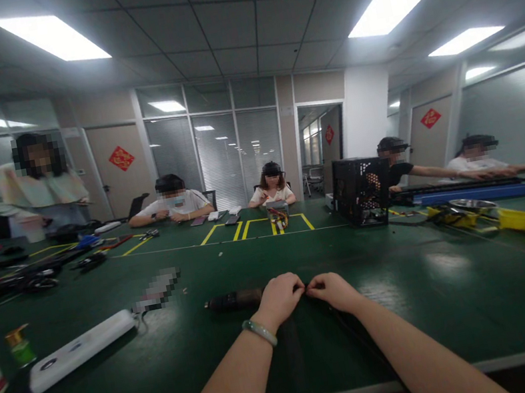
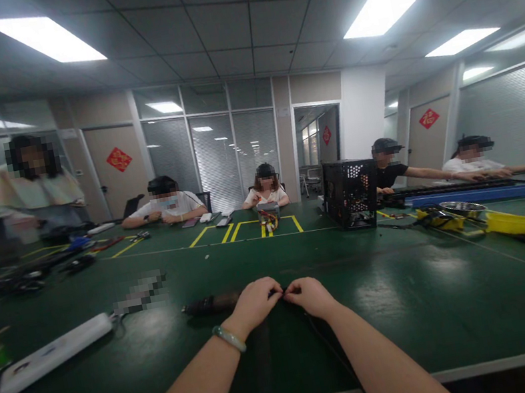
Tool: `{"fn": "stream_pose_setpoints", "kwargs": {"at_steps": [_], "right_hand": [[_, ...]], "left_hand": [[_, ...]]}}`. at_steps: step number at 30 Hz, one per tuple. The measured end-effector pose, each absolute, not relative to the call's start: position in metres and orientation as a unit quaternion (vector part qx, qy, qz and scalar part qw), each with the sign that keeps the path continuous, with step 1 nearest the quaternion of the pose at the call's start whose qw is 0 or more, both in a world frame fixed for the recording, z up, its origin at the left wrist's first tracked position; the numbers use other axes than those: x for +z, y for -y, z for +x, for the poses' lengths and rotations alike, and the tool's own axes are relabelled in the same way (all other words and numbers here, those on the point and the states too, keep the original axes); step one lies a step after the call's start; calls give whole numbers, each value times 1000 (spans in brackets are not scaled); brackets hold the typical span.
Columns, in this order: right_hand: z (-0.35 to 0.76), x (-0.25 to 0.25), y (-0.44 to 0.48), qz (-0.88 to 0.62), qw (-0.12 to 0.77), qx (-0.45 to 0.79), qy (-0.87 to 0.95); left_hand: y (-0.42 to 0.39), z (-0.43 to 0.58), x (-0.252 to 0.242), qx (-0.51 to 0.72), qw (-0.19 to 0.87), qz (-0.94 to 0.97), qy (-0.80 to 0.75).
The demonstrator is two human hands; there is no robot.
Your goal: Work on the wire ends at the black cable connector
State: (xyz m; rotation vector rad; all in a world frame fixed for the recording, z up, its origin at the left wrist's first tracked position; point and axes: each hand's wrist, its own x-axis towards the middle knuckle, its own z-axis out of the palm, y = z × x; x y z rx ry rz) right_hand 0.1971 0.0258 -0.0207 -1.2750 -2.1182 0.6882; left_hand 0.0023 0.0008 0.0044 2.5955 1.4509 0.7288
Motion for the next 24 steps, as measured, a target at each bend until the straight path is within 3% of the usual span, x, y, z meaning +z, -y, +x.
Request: {"fn": "stream_pose_setpoints", "kwargs": {"at_steps": [24], "right_hand": [[195,-18,-24,-482,279,245,794]], "left_hand": [[-1,3,5,228,43,849,-475]]}}
